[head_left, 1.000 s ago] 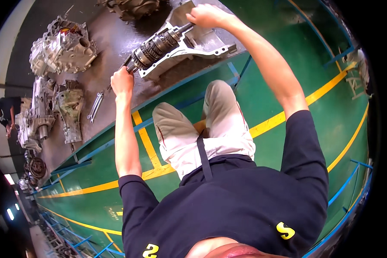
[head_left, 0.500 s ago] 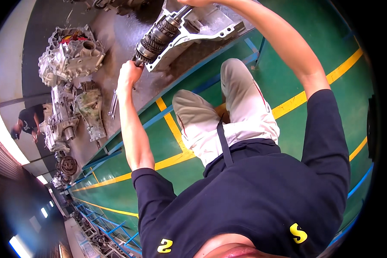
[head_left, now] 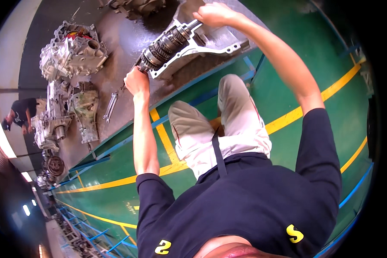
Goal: The person fits a gear shaft assembly into a transmission housing, aligns the components, and rotates the shaft by hand.
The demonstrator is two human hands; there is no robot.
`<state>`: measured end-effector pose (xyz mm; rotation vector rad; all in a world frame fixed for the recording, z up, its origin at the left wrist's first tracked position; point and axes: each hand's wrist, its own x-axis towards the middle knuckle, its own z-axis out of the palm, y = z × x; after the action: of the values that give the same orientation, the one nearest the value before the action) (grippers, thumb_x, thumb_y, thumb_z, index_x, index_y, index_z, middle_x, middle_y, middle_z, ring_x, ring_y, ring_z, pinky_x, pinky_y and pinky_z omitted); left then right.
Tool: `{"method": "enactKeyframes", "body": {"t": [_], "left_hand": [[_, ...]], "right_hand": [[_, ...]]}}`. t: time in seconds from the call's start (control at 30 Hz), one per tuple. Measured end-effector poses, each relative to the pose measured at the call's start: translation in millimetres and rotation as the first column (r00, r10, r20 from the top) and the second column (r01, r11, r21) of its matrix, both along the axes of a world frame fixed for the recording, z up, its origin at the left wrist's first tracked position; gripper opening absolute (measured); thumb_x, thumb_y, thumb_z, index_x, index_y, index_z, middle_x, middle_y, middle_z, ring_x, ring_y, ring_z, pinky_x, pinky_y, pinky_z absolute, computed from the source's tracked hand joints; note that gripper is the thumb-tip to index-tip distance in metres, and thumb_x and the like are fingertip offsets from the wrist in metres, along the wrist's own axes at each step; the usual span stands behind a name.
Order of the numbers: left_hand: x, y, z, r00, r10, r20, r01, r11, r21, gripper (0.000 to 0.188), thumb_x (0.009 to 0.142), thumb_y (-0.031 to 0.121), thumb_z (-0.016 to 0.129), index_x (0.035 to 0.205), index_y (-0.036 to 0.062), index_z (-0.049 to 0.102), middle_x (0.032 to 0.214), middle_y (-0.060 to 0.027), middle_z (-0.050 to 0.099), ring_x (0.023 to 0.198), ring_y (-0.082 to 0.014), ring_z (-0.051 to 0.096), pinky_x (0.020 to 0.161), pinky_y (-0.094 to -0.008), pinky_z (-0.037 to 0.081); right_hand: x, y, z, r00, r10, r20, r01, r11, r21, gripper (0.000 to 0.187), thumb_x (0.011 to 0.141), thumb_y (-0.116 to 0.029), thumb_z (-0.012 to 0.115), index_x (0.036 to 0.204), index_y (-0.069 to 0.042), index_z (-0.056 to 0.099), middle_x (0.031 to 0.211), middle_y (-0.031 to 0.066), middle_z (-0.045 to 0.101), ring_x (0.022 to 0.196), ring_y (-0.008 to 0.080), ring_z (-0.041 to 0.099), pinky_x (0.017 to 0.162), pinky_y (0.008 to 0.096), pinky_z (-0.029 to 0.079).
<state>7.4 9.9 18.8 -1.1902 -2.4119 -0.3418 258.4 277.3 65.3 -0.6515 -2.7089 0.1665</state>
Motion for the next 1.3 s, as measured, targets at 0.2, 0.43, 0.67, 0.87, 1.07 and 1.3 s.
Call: {"method": "enactKeyframes", "body": {"t": [0.2, 0.43, 0.67, 0.87, 1.07, 1.3], "left_hand": [[-19, 9, 34, 0.948, 0.015, 0.317, 0.123, 0.904, -0.41, 0.026, 0.084, 0.018, 0.06, 0.095, -0.0013, 0.073, 0.097, -0.0247, 0.071, 0.096, -0.0426, 0.068, 0.087, -0.0462, 0.056], [-10, 5, 1, 0.995, 0.05, -0.087, -0.05, 0.999, -0.003, 0.016, 0.08, 0.011, 0.06, 0.075, 0.0049, 0.073, 0.076, -0.0186, 0.071, 0.071, -0.0336, 0.071, 0.073, -0.0449, 0.053], [-1, -5, -19, 0.992, 0.021, -0.123, -0.015, 0.999, 0.046, 0.005, 0.077, 0.013, 0.067, 0.076, 0.0087, 0.068, 0.074, -0.014, 0.07, 0.074, -0.0319, 0.069, 0.073, -0.0444, 0.051], [7, -13, -12, 1.0, -0.007, 0.006, 0.006, 0.996, 0.087, 0.009, 0.08, 0.01, 0.064, 0.083, 0.0016, 0.066, 0.082, -0.0183, 0.069, 0.085, -0.037, 0.065, 0.083, -0.0464, 0.047], [9, -8, -12, 0.997, -0.066, -0.043, 0.074, 0.975, 0.209, 0.011, 0.079, 0.007, 0.066, 0.088, 0.0003, 0.066, 0.087, -0.0189, 0.069, 0.085, -0.0381, 0.062, 0.081, -0.0466, 0.046], [12, -10, -23, 0.997, -0.044, -0.06, 0.059, 0.956, 0.289, 0.024, 0.074, 0.007, 0.072, 0.093, 0.0012, 0.058, 0.092, -0.016, 0.062, 0.096, -0.0366, 0.057, 0.089, -0.046, 0.043]], "right_hand": [[-17, 14, 20, 0.913, 0.081, 0.4, 0.054, 0.947, -0.316, 0.04, 0.099, -0.029, 0.041, 0.081, -0.002, 0.065, 0.078, 0.0207, 0.066, 0.079, 0.0417, 0.063, 0.075, 0.0531, 0.047], [-8, -20, 29, 0.946, -0.163, 0.281, 0.193, 0.978, -0.083, 0.042, 0.102, -0.038, 0.039, 0.111, -0.01, 0.069, 0.11, 0.0183, 0.069, 0.103, 0.04, 0.065, 0.092, 0.047, 0.05], [4, -43, 18, 0.954, 0.016, 0.299, -0.014, 1.0, -0.009, 0.028, 0.094, -0.027, 0.05, 0.11, -0.011, 0.066, 0.106, 0.0158, 0.067, 0.101, 0.0364, 0.064, 0.088, 0.0471, 0.054], [17, -85, 8, 0.979, -0.148, 0.14, 0.183, 0.941, -0.284, 0.072, 0.096, -0.051, 0.054, 0.145, -0.001, 0.036, 0.148, 0.0264, 0.035, 0.144, 0.0437, 0.024, 0.109, 0.056, 0.038], [27, -109, 18, 0.973, -0.217, 0.082, 0.231, 0.927, -0.296, 0.076, 0.098, -0.049, 0.051, 0.152, -0.002, 0.028, 0.159, 0.03, 0.017, 0.15, 0.0414, 0.011, 0.116, 0.0505, 0.031], [23, -112, 14, 0.969, -0.243, 0.037, 0.245, 0.939, -0.243, 0.072, 0.096, -0.046, 0.054, 0.149, -0.002, 0.034, 0.156, 0.0295, 0.025, 0.148, 0.0414, 0.021, 0.111, 0.0513, 0.038]]}}
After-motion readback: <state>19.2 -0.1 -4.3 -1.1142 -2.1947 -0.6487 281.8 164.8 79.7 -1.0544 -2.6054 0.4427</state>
